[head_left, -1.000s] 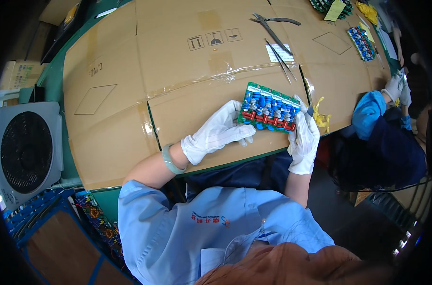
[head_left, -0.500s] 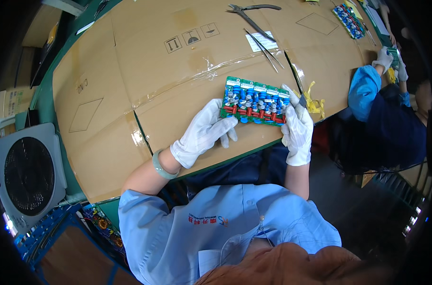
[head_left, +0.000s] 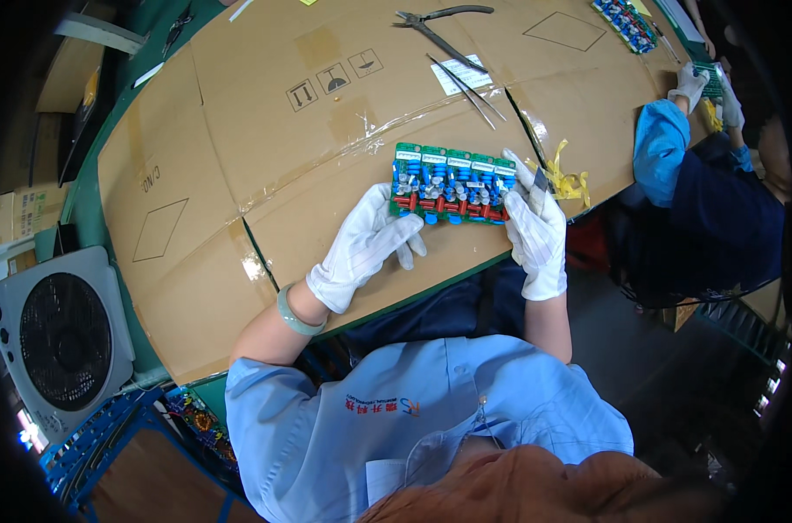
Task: The person holds and inspects multiple green printed circuit boards, turning them over to view both sides. They place boards on a table, pick up new ones, and continue examining them while wearing white gloves.
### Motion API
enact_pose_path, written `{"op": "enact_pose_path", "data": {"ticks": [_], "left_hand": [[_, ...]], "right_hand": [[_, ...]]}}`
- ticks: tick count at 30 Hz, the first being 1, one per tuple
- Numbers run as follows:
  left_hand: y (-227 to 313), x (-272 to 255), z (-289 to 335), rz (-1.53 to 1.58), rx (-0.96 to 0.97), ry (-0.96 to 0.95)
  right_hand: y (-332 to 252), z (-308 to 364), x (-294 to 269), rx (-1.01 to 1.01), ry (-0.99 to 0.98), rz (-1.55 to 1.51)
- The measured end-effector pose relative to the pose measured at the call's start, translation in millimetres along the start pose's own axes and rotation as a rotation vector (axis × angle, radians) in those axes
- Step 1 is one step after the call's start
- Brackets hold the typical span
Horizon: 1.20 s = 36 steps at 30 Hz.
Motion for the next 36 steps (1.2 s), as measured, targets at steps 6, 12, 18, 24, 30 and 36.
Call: {"op": "enact_pose_path", "data": {"ticks": [6,12,18,24,30,36], "left_hand": [[-2.1,6.9,-6.8,-0.004,0.034,0.023],[-0.6,16.2,-15.2,-0.030,-0.012,0.034],[-0.9,18.6,-18.6,0.098,-0.029,0.082],[4.2,15.4,-25.5,0.158,-0.009,0.074],[12.4,42.0,-19.5,0.173,0.012,0.034],[18.6,80.9,-16.3,0.332,0.016,0.115]], "right_hand": [[0.9,-9.9,-13.3,0.013,-0.037,-0.051],[9.3,-14.5,-28.5,-0.033,-0.031,-0.219],[11.6,-16.2,-39.2,-0.084,-0.074,-0.054],[-7.8,-13.0,-36.7,-0.234,-0.080,0.090],[-13.6,-6.0,-52.2,-0.345,-0.085,0.056],[-33.8,14.5,-67.3,-0.404,-0.052,-0.160]]}}
Point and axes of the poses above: each hand's wrist, its own z-axis away from the middle knuckle, its own x-axis out of the palm, y = z × x, the point moved 2 cm from there along -z, towards the middle knuckle, and after that the axes turned 2 degrees about -z, right-handed, at the moved point
